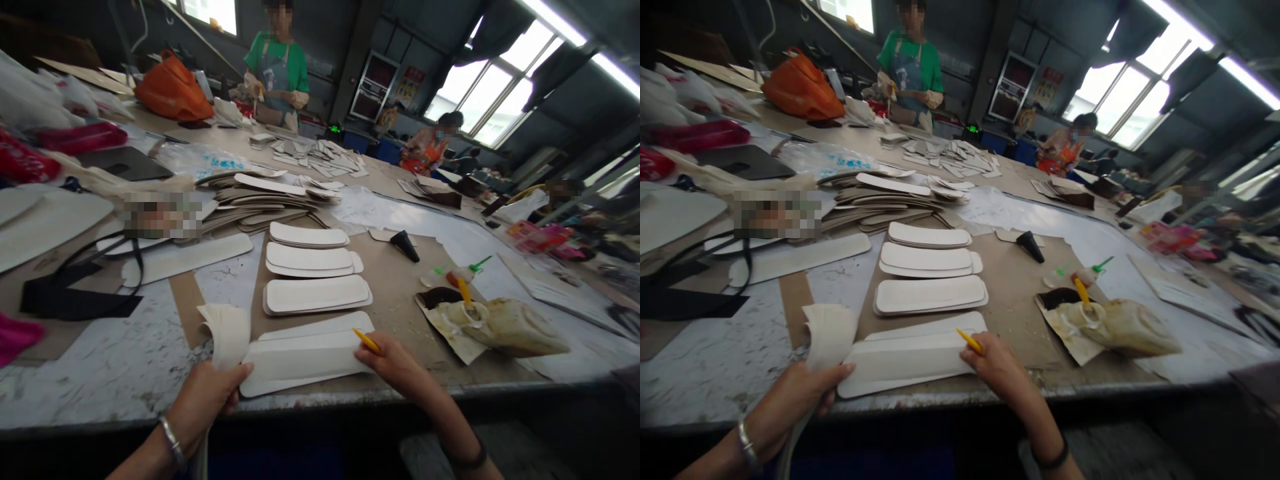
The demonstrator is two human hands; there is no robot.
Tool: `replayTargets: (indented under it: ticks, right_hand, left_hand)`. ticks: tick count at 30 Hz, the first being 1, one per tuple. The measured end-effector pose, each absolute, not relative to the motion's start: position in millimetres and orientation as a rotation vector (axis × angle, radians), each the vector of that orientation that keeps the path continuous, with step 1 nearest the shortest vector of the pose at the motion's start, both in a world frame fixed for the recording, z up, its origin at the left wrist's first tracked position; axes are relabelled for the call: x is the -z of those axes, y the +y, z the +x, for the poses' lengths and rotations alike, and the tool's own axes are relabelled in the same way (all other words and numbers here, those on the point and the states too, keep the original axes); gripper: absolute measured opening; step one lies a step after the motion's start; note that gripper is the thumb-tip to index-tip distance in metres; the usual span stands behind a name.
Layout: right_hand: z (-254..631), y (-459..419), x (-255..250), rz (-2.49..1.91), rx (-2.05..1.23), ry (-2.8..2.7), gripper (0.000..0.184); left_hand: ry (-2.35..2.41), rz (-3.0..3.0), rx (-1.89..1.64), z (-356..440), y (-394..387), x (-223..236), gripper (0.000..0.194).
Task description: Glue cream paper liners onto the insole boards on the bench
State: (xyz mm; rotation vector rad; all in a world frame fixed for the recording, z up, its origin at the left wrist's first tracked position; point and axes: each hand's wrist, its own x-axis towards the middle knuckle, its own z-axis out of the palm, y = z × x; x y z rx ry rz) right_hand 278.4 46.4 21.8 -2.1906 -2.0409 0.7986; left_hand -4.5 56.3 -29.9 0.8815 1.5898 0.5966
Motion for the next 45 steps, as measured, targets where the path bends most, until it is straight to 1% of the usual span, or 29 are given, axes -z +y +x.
replayTargets:
  ticks: [3,8,12,15,18,27,31,36,40,42,45]
  right_hand:
    - [293,39,-18,-2.323,-0.605,-1.944,0.018]
    - [280,39,-7,-2.547,-0.368,-1.984,0.018]
    - [276,40,0,-2.554,-0.357,-2.009,0.014]
    - [278,39,3,-2.549,-0.356,-2.001,0.013]
    - [281,39,5,-2.542,-0.369,-1.994,0.012]
    - [279,40,4,-2.560,-0.381,-1.955,0.011]
    - [282,34,1,-2.600,-0.326,-1.822,0.012]
    - [295,28,5,-2.493,-0.519,-1.612,0.017]
    - [301,27,10,-2.385,-0.668,-1.574,0.028]
    - [301,26,10,-2.272,-0.838,-1.489,0.030]
    - [300,20,5,-2.013,-1.111,-1.263,0.032]
  left_hand:
    - [1.623,0.973,-0.525,-6,58,38,0.043]
    - [1.641,1.037,-0.445,-8,61,48,0.048]
    - [1.641,1.017,-0.410,-5,61,38,0.045]
    - [1.639,0.981,-0.455,0,59,26,0.041]
    - [1.654,0.982,-0.488,2,57,19,0.041]
    - [1.661,1.064,-0.454,-1,58,35,0.044]
    - [1.640,1.101,-0.426,0,57,30,0.047]
    - [1.602,1.020,-0.487,1,55,20,0.044]
    - [1.567,0.952,-0.545,-3,53,21,0.039]
    - [1.524,0.884,-0.600,-6,52,23,0.034]
    - [1.474,0.830,-0.684,-12,52,24,0.033]
